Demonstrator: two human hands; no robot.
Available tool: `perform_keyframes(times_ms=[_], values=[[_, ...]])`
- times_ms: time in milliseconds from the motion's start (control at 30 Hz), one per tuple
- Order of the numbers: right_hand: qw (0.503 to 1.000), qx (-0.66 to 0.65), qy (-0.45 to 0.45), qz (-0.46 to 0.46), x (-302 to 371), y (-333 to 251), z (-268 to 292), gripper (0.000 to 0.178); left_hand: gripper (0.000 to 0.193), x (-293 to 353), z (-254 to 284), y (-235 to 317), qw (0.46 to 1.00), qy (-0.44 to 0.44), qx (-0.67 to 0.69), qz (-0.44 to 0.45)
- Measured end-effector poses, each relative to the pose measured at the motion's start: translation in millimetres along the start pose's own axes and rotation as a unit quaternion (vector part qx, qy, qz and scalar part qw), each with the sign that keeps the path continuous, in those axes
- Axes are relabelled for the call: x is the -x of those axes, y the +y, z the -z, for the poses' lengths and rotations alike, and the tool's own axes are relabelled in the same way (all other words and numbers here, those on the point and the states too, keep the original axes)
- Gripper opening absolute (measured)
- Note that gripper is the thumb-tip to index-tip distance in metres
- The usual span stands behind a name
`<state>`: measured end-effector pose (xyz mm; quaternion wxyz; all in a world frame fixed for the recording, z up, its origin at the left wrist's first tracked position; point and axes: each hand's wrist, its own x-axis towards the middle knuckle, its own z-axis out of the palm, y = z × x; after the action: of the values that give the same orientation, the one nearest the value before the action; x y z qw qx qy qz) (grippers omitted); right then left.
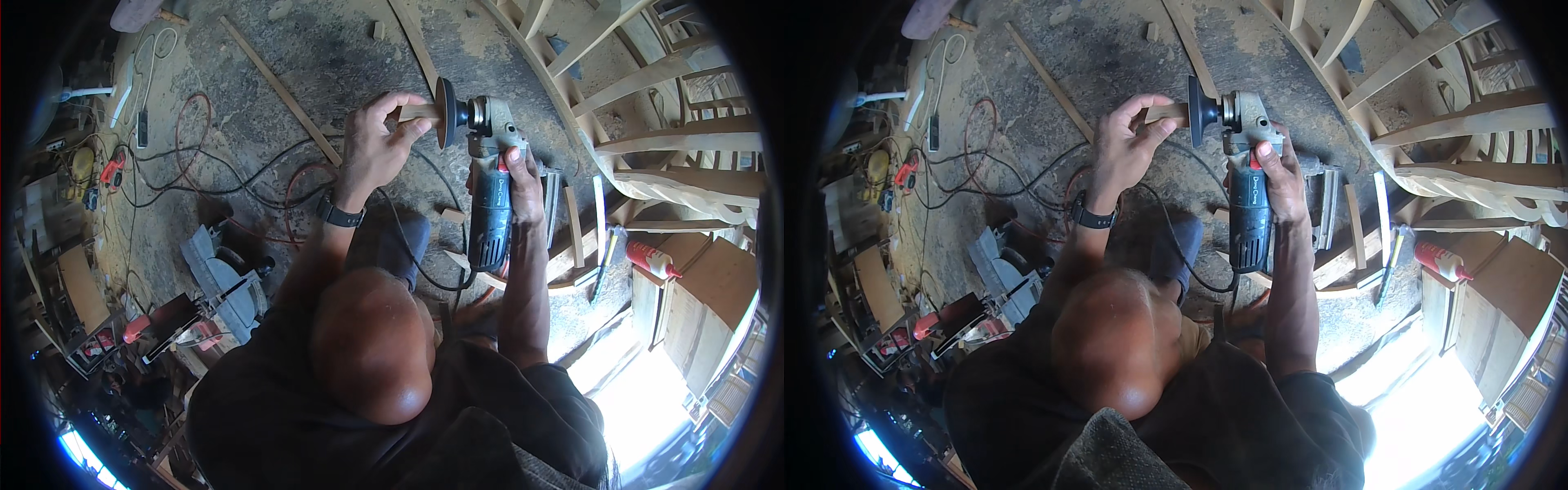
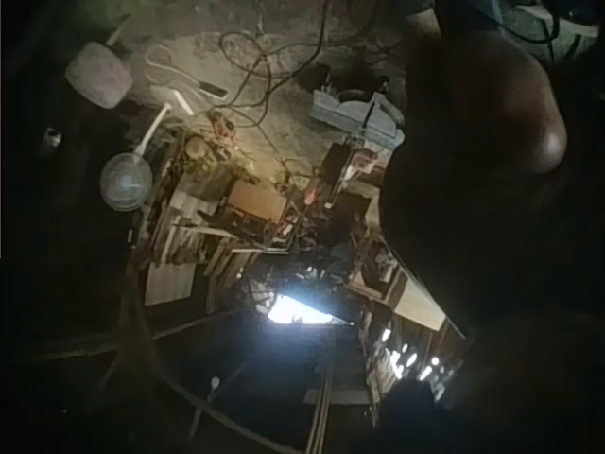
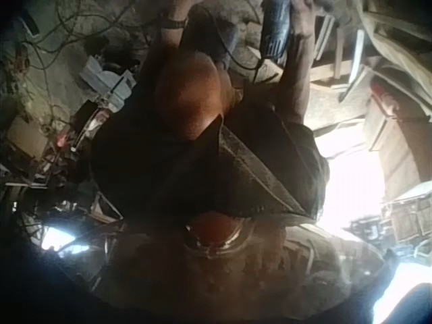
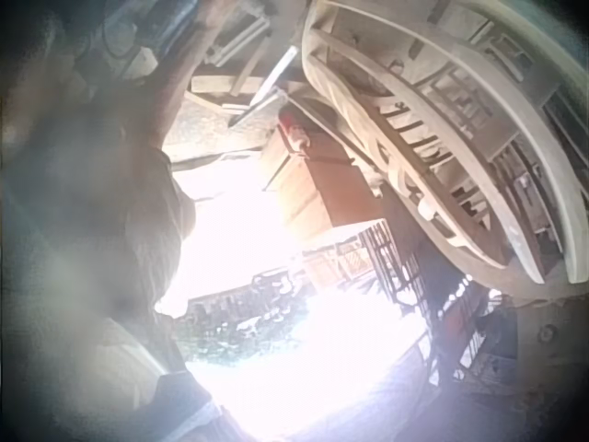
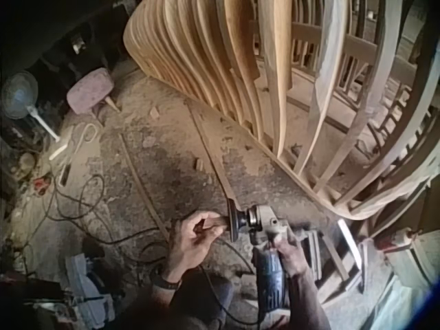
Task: The person attaches a small wooden block to a curved lattice frame by applying adhesive, positioning the block, and securing it using a pneumatic staple gun.
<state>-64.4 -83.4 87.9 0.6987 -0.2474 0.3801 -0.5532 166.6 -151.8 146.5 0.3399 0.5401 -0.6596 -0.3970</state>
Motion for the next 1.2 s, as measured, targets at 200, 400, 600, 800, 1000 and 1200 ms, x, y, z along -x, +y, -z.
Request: perform_keyframes(times_ms=[200,400,600,800,1000,1200], values=[[1.000,0.004,0.004,-0.002,0.9,-0.6,-1.1,0.068,0.027,1.0,2.5,5.3,1.000,-0.001,-0.002,0.003],[0.998,0.060,0.025,0.010,2.0,-1.7,-7.5,0.071,0.027,3.7,2.9,4.1,1.000,0.000,-0.010,-0.011],[0.997,0.068,0.025,0.007,3.0,-2.6,-8.1,0.072,0.027,4.1,1.1,-1.1,1.000,0.003,0.008,-0.025],[1.000,0.010,0.006,-0.001,1.4,2.7,1.4,0.063,0.027,4.1,-0.7,-3.8,0.999,0.016,0.012,-0.030],[0.997,0.074,0.036,0.012,2.1,1.4,-5.8,0.072,0.026,4.7,0.0,-1.3,0.999,0.011,-0.006,-0.029],[0.998,0.052,0.037,0.010,0.9,-1.9,-9.2,0.074,0.026,1.2,2.7,-6.6,0.999,0.025,0.034,-0.031]])
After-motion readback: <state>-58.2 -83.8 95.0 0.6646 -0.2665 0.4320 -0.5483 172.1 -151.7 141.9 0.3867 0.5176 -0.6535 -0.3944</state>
